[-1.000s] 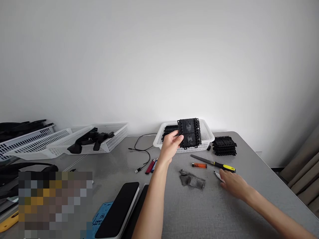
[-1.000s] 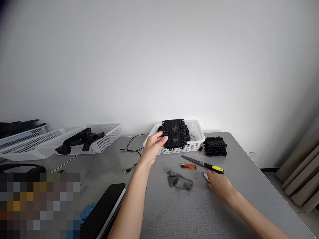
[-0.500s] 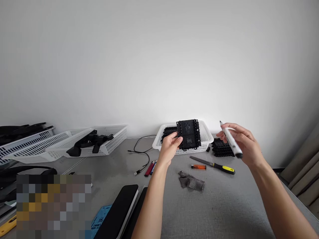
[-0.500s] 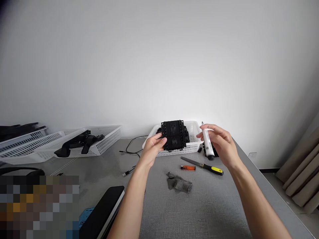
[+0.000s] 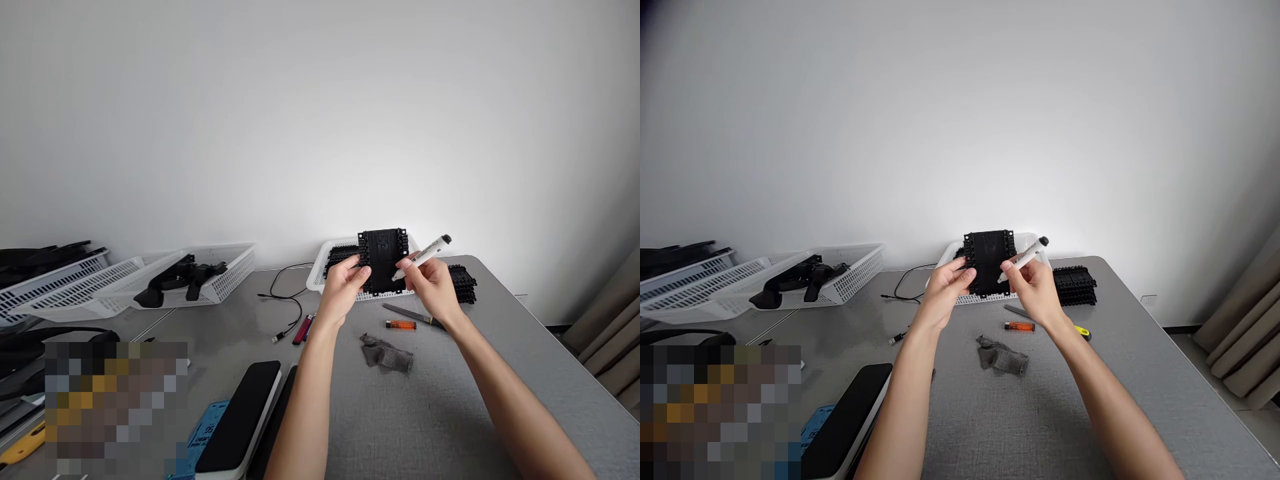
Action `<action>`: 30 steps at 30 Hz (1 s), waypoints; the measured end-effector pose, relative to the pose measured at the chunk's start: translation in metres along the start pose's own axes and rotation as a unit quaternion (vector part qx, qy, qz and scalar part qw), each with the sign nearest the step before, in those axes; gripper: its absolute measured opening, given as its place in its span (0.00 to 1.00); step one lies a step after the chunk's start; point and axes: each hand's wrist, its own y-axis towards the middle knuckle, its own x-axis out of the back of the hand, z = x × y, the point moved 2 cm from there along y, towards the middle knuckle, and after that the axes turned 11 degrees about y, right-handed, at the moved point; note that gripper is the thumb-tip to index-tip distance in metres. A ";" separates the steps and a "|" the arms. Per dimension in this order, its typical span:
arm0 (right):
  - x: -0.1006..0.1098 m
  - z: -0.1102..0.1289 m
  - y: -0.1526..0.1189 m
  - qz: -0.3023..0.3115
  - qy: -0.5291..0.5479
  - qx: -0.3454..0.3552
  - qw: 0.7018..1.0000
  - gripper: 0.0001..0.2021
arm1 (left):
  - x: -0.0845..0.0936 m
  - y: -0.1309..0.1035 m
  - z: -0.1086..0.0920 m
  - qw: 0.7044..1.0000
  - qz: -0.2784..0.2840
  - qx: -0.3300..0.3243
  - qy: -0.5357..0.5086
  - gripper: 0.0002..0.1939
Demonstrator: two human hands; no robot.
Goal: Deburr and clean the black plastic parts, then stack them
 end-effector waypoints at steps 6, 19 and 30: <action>-0.003 -0.001 -0.004 0.034 -0.061 -0.010 0.998 0.18 | 0.000 0.001 0.000 1.000 0.000 -0.008 -0.017 0.30; -0.004 -0.002 -0.003 0.050 -0.087 -0.034 0.994 0.20 | -0.002 0.000 -0.004 1.000 -0.023 0.009 0.017 0.31; -0.004 0.002 -0.003 0.050 -0.142 -0.026 0.988 0.19 | -0.003 0.001 0.000 0.999 -0.041 0.017 0.004 0.33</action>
